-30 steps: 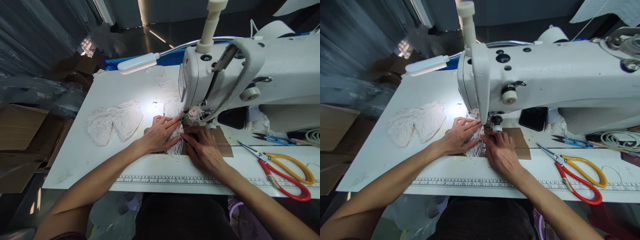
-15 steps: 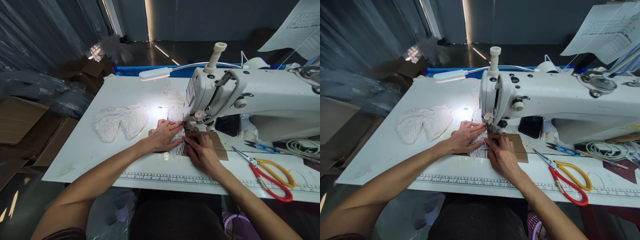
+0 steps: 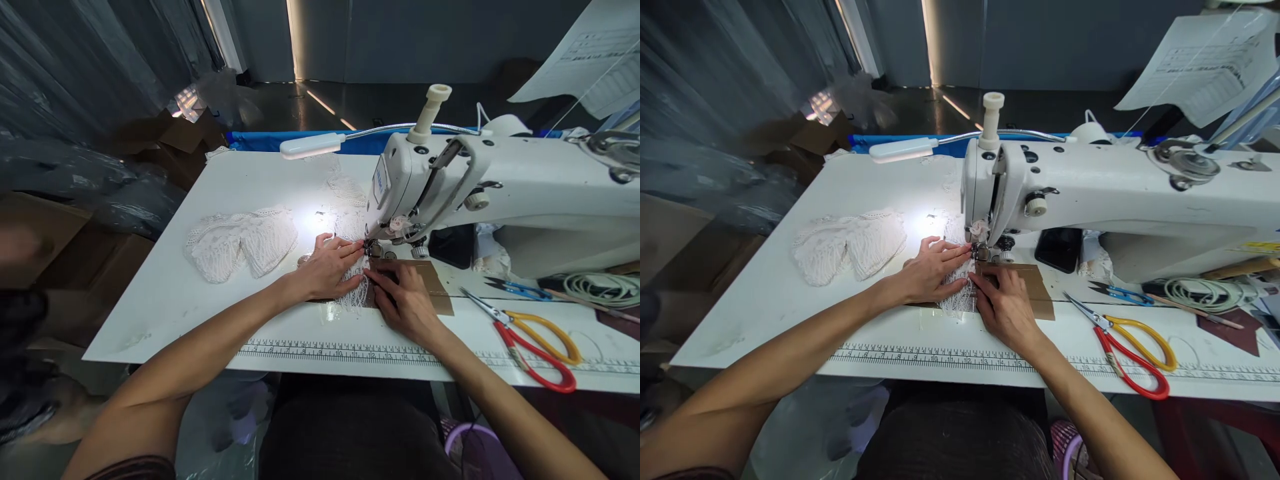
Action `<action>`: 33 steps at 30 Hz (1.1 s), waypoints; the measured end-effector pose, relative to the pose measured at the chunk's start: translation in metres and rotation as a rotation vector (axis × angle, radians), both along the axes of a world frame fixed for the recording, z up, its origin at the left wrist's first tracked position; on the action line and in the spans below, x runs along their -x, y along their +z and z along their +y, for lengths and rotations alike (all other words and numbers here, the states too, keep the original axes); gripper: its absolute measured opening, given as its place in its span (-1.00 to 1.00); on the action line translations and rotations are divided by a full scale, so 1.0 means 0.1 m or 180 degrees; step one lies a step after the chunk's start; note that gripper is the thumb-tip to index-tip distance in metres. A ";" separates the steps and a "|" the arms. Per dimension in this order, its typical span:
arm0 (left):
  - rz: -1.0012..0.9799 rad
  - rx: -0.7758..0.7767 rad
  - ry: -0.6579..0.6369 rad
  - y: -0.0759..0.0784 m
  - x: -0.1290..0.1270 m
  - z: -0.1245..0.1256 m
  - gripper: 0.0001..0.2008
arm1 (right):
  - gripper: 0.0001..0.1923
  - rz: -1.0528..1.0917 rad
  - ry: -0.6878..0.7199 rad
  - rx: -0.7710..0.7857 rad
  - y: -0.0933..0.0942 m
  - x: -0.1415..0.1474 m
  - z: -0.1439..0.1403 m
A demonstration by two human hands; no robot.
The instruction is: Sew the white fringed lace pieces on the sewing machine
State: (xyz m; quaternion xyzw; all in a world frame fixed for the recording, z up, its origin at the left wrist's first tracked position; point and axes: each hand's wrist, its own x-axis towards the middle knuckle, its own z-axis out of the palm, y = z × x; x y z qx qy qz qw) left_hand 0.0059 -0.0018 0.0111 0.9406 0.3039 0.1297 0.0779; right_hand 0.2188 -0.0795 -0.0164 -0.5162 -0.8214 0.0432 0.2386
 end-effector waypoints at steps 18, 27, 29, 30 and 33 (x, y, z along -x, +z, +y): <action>-0.0038 0.0245 0.0190 0.00 -0.01 0.00 -0.50 | -0.59 -0.0172 -0.0095 0.0050 0.03 0.04 -0.01; -0.0073 -0.0582 0.0347 0.05 0.02 0.02 -0.52 | -0.45 0.0324 0.0212 0.0322 0.10 -0.12 -0.05; -0.0068 -0.0689 0.0080 0.16 0.10 -0.02 -0.61 | -0.46 0.0464 0.0281 0.0371 0.15 -0.24 -0.10; -0.0055 -0.0666 -0.0124 0.21 0.15 -0.05 -0.67 | -0.47 0.0507 0.0264 0.0381 0.16 -0.29 -0.13; -0.0115 -0.0427 -0.0681 0.24 0.25 -0.14 -0.80 | -0.53 0.0605 0.0190 0.0356 0.21 -0.35 -0.21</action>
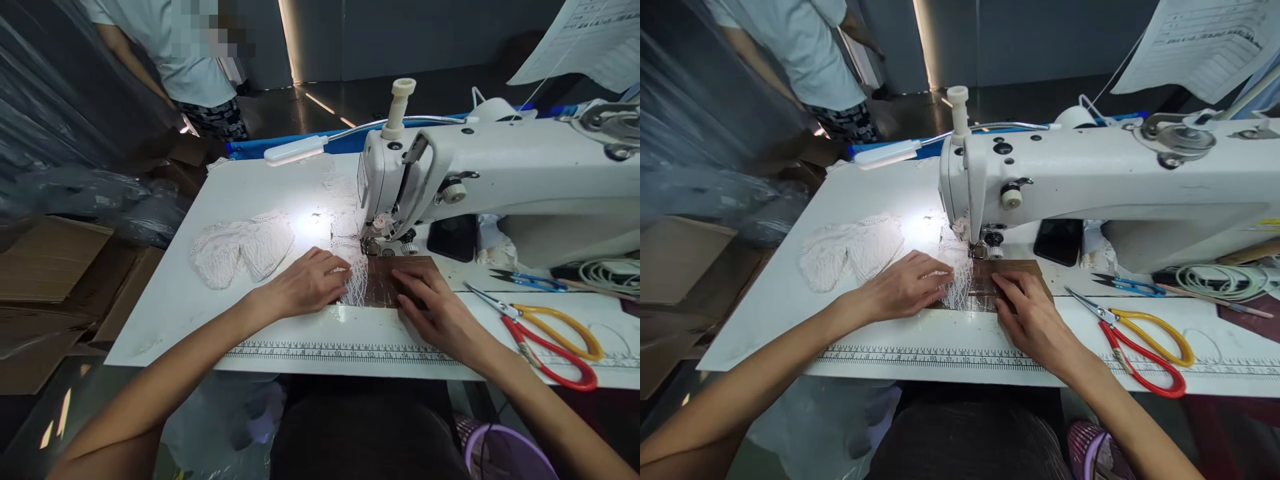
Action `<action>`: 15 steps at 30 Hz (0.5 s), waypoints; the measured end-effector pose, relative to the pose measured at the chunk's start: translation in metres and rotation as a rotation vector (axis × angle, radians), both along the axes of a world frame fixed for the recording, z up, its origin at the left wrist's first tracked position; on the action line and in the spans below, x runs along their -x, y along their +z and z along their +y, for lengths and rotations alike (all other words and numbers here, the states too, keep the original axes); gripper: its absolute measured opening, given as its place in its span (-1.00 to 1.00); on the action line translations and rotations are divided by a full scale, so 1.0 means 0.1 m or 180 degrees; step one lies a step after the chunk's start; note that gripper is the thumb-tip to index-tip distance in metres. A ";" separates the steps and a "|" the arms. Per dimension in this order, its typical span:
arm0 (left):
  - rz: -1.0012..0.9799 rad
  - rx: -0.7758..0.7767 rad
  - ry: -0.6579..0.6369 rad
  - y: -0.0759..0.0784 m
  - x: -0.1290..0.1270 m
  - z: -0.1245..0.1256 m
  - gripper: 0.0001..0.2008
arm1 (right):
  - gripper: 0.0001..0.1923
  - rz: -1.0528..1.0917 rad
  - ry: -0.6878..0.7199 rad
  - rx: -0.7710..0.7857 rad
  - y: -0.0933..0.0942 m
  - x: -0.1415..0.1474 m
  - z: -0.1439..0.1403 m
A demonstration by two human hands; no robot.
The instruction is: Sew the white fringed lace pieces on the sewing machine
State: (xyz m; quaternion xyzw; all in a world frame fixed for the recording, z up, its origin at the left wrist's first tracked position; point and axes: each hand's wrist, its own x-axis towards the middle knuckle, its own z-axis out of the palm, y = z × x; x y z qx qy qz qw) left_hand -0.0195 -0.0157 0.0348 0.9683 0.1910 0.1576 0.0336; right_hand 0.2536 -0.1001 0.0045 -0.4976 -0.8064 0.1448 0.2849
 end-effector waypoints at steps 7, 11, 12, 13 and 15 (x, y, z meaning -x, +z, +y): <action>-0.0570 0.0333 -0.0131 -0.22 0.01 0.02 -0.84 | -0.58 -0.0346 0.0614 -0.0131 -0.01 0.33 -0.05; -0.0914 0.0806 -0.0076 -0.11 -0.01 0.11 -0.84 | -0.61 -0.0482 0.0603 -0.0213 -0.07 0.36 -0.06; -0.1102 0.0838 0.0126 -0.09 -0.03 0.12 -0.84 | -0.61 -0.0461 0.0584 -0.0220 -0.08 0.35 -0.06; -0.1295 0.0808 0.0372 -0.08 -0.06 0.13 -0.84 | -0.62 -0.0435 0.0562 -0.0224 -0.09 0.34 -0.07; -0.1537 0.0637 0.0740 -0.10 -0.14 0.10 -0.83 | -0.62 -0.0385 0.0525 -0.0212 -0.11 0.34 -0.07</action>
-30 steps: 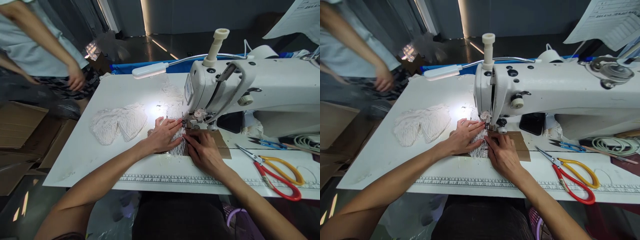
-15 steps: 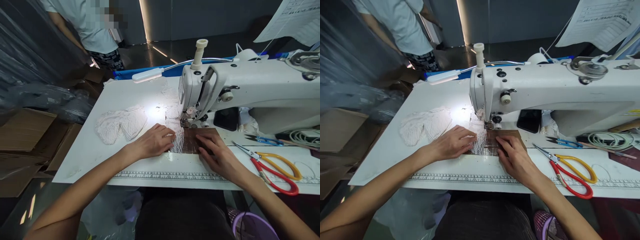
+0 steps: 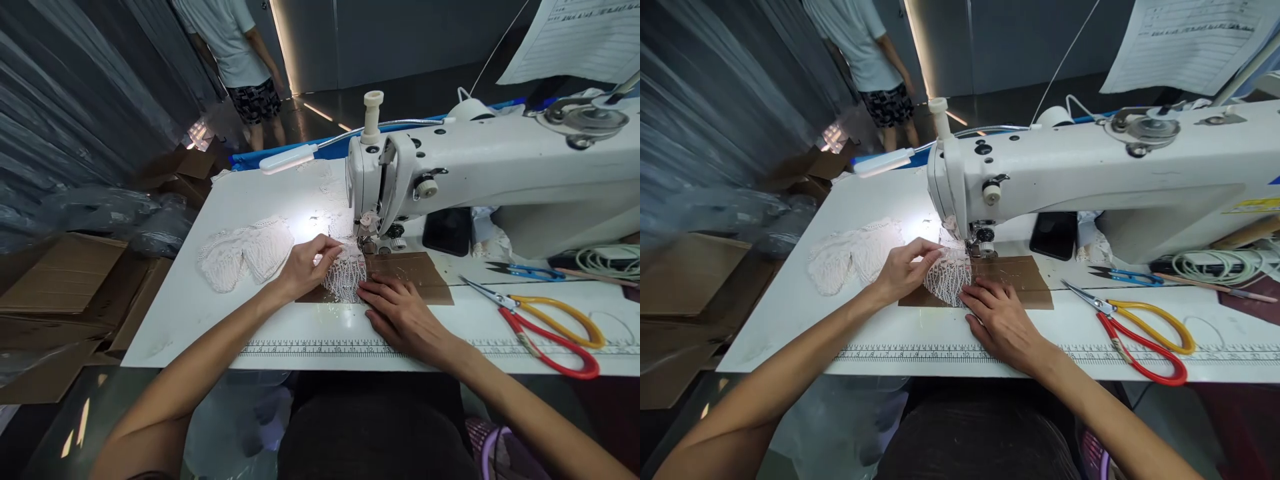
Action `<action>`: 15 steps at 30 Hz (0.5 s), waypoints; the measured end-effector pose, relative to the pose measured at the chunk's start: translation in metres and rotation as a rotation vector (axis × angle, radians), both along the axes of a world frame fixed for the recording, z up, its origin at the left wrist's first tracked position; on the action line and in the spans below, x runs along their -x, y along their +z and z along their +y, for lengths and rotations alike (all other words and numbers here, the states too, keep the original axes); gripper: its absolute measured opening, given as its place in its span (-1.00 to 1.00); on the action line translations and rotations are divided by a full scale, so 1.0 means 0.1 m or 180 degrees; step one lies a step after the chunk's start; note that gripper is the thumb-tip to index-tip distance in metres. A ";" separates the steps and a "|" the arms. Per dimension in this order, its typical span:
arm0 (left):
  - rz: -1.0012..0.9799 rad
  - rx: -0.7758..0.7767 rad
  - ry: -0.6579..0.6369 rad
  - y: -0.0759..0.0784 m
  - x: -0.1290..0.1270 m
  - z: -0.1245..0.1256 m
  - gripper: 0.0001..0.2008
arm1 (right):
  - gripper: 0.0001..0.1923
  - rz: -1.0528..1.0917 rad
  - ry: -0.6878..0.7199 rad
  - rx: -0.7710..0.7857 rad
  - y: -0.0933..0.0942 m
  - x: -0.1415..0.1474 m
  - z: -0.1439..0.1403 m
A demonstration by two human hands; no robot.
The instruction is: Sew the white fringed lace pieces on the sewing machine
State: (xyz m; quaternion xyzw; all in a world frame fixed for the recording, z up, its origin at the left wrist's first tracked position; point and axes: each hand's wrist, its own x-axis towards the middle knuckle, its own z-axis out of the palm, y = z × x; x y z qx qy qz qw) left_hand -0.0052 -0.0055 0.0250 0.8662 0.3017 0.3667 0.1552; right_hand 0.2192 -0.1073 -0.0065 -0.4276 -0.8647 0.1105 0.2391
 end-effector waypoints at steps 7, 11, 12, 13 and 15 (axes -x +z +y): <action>0.0798 -0.0755 -0.0539 -0.22 -0.13 -0.13 -0.80 | -0.58 0.0135 0.0094 0.0205 0.02 -0.02 -0.04; 0.0756 -0.0852 -0.0827 -0.24 -0.08 -0.08 -0.76 | -0.63 0.0415 0.0313 0.0536 0.17 -0.18 0.18; 0.0695 -0.0891 -0.0882 -0.25 -0.07 -0.06 -0.78 | -0.63 0.0544 0.0308 0.0606 0.21 -0.22 0.28; 0.0643 -0.0932 -0.0899 -0.25 -0.07 -0.05 -0.80 | -0.63 0.0601 0.0232 0.0638 0.24 -0.26 0.38; 0.0528 -0.1016 -0.0808 -0.25 -0.09 -0.03 -0.80 | -0.63 0.0467 -0.0028 0.0672 0.28 -0.29 0.58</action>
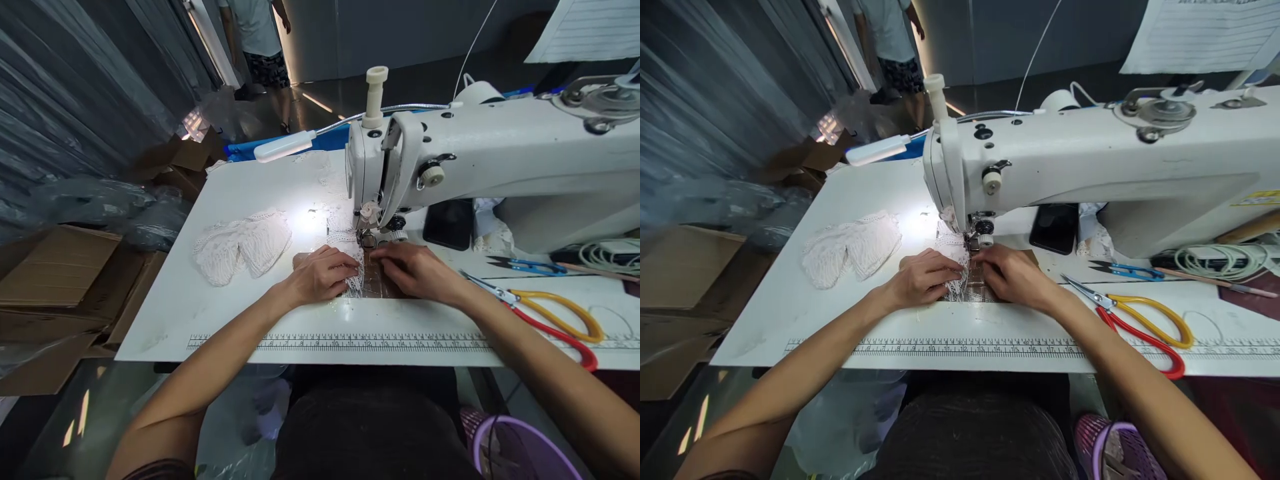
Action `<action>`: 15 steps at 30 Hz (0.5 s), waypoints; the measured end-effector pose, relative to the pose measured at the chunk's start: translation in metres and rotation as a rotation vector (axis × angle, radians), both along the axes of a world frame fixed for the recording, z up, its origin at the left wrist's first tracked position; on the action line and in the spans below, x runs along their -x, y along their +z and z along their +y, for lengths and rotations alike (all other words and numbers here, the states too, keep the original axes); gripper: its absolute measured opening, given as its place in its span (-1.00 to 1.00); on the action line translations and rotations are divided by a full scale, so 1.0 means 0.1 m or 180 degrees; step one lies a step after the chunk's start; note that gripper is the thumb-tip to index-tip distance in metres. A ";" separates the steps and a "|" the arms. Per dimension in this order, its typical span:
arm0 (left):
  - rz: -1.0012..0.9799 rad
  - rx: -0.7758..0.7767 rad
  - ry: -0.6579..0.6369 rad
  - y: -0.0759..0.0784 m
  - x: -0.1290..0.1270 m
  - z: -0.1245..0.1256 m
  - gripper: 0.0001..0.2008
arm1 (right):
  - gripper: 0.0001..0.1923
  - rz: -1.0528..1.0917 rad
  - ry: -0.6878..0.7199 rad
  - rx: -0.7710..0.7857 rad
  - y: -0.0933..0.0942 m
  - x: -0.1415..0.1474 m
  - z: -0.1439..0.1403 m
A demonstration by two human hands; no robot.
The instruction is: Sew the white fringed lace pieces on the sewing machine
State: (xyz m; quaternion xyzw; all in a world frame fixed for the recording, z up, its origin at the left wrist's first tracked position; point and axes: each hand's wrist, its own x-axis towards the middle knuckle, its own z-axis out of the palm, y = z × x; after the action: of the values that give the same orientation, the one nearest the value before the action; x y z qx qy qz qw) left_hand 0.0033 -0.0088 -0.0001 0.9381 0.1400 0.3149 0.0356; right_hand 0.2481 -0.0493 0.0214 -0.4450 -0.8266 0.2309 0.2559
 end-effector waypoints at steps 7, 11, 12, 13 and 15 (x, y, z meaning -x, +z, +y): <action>-0.0441 -0.0118 0.0131 0.02 -0.03 -0.01 -0.79 | -0.59 -0.1024 -0.0278 -0.0040 -0.10 0.05 0.21; -0.0170 -0.0177 0.0118 0.03 -0.04 -0.03 -0.82 | -0.61 -0.1181 -0.0285 -0.0380 -0.19 0.05 0.17; -0.0046 -0.0192 0.0140 0.03 -0.03 -0.03 -0.82 | -0.61 -0.1197 -0.0286 -0.0423 -0.20 0.05 0.17; 0.0080 -0.0204 0.0167 0.03 -0.03 -0.04 -0.82 | -0.61 -0.1201 -0.0278 -0.0457 -0.20 0.05 0.17; 0.0281 -0.0242 0.0207 0.04 -0.01 -0.04 -0.80 | -0.60 -0.1193 -0.0239 -0.0499 -0.20 0.05 0.17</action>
State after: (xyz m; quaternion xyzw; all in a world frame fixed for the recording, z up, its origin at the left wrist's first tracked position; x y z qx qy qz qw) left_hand 0.0048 -0.0133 0.0041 0.9467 0.1599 0.2792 -0.0165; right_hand 0.2427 -0.0325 0.0012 -0.4894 -0.8580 0.0693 0.1399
